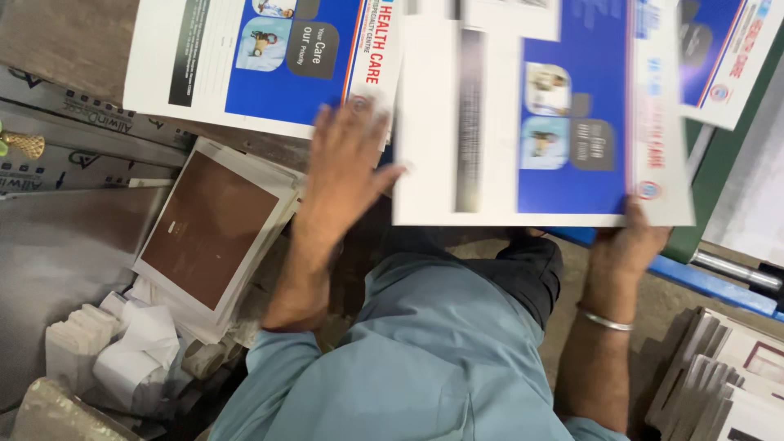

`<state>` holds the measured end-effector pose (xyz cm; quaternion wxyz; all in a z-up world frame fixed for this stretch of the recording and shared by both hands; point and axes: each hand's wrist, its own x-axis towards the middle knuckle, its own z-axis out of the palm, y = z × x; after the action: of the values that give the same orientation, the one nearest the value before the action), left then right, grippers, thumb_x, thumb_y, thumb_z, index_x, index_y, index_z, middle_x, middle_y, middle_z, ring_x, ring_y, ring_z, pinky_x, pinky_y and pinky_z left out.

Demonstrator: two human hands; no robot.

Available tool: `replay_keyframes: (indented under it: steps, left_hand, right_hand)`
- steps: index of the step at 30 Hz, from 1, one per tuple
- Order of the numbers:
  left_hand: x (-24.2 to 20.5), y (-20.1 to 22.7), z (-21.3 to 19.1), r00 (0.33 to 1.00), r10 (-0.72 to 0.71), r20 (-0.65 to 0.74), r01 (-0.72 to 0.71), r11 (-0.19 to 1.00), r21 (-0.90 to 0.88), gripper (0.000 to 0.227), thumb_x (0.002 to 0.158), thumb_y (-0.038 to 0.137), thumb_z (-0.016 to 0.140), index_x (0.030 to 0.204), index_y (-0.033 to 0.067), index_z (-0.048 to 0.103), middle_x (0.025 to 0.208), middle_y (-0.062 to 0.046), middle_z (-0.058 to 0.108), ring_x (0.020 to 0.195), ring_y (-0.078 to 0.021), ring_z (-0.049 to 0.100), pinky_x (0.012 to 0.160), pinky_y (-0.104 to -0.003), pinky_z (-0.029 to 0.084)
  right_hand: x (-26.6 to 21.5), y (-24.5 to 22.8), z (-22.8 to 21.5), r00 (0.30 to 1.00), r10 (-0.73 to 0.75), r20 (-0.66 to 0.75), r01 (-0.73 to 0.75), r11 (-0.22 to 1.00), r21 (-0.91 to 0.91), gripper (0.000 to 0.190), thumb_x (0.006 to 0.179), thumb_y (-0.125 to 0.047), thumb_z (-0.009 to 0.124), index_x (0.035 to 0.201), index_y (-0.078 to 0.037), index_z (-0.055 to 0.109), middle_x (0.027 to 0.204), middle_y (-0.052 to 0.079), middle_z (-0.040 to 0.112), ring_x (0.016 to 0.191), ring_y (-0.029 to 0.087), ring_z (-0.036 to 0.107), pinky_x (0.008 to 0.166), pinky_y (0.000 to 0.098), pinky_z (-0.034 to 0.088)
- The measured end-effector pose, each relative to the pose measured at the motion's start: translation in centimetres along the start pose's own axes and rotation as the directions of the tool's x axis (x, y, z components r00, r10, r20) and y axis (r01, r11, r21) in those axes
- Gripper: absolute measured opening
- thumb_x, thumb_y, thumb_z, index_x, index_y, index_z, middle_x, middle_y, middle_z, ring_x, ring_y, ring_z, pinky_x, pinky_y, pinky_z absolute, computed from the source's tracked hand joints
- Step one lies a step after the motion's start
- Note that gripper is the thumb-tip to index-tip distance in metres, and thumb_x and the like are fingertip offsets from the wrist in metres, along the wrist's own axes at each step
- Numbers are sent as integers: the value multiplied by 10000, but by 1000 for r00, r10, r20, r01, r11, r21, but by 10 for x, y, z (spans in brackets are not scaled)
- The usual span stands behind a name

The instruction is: The person sits on the floor and feeds printed sheets into a blue laminating machine. They guide the sheets through the rollers and collect the processed prints on the left side.

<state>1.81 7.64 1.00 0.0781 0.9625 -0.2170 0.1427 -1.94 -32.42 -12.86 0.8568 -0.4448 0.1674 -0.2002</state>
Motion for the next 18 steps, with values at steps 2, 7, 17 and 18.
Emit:
replay_keyframes:
  steps: [2,7,17,18]
  left_hand:
    - [-2,-21,-3,999,-48,-11,48,997,61,649,903,343,770,1404,-29,593,1463,-223,551,1411,-388,451,1193,-565,293]
    - [-3,-36,-1,994,14,-110,-19,999,-45,540,894,134,797,1389,10,620,1349,-173,641,1293,-341,581,1105,-475,459]
    - [-12,-27,-6,972,33,-232,-30,999,17,640,683,171,874,1259,23,637,1298,-211,636,1226,-391,572,1032,-516,444]
    - [-12,-26,-4,971,22,-238,-17,1000,23,639,696,160,868,1278,24,641,1303,-200,637,1238,-382,573,1046,-513,448]
  right_hand:
    - [15,-3,-29,990,-80,-119,74,996,-53,396,1028,90,539,1424,92,526,1330,196,643,1162,277,723,994,360,677]
    - [38,-13,-81,933,-147,-327,124,988,-92,357,1002,69,514,1358,93,523,1307,226,670,1148,313,756,964,408,720]
    - [10,-4,-94,935,-92,-342,69,994,-81,394,1002,68,479,1393,31,459,1358,214,630,1186,318,734,979,432,704]
    - [3,-2,-96,939,-92,-330,73,995,-69,415,1000,76,468,1413,36,461,1372,217,626,1204,320,731,998,437,683]
